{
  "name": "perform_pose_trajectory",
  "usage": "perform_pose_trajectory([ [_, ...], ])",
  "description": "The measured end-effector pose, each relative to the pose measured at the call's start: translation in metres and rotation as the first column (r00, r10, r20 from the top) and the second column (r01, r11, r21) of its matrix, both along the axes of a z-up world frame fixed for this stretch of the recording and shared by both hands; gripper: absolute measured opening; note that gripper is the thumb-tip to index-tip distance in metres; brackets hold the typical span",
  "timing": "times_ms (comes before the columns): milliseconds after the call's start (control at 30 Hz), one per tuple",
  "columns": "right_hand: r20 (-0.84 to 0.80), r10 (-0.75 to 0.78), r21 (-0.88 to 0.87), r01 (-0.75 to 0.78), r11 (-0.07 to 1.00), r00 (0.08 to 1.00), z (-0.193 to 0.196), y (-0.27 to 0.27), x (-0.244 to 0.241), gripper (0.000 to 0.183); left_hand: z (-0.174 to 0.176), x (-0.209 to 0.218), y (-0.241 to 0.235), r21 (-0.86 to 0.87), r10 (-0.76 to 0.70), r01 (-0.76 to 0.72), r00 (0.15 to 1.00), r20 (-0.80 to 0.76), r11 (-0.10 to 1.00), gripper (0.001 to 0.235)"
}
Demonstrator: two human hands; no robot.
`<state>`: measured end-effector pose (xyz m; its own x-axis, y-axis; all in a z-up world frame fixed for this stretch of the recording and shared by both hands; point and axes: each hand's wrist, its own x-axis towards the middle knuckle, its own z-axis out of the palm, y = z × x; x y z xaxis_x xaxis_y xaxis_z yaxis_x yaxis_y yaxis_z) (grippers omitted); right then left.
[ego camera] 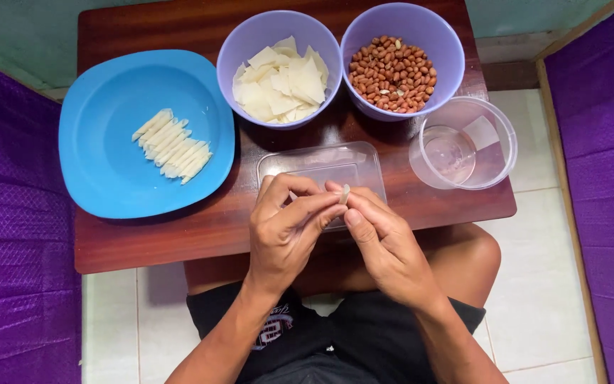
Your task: The person sits on the floor and wraps peanuts in thin white sheets. They pick up a sheet, place a peanut on it, fold it into a small packet, and place the finished item on a blue plate. The process is repeated continuously using bowls of sheets and peanuts.
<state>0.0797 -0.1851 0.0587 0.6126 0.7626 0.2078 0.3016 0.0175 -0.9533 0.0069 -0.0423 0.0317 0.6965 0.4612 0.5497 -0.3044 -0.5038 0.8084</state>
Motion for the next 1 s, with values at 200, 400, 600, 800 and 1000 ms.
perform_pose_trajectory([
  [200,0.125,-0.214,0.057,0.208,0.976,0.969,-0.008,-0.001,-0.004,0.030,0.005,0.005,-0.006,-0.161,-0.040,0.034,0.998,-0.038,0.986,0.009],
  [400,0.205,-0.337,-0.009,0.346,0.938,0.919,0.004,-0.005,-0.017,0.025,0.009,0.002,-0.010,-0.208,-0.130,0.094,0.977,-0.169,0.974,0.014],
  [600,0.072,-0.216,0.083,0.210,0.974,0.974,-0.011,-0.012,-0.004,0.025,-0.015,0.011,0.000,-0.368,-0.181,0.140,0.980,-0.079,0.919,0.026],
  [800,-0.120,0.006,0.116,0.008,0.993,0.993,-0.015,-0.013,0.007,0.026,-0.017,0.010,0.007,-0.512,-0.392,0.302,0.917,-0.074,0.804,0.053],
  [1000,-0.212,0.068,0.087,-0.051,0.995,0.975,-0.007,0.000,0.010,0.018,-0.015,0.000,0.018,-0.441,-0.471,0.433,0.882,0.025,0.786,0.034],
])
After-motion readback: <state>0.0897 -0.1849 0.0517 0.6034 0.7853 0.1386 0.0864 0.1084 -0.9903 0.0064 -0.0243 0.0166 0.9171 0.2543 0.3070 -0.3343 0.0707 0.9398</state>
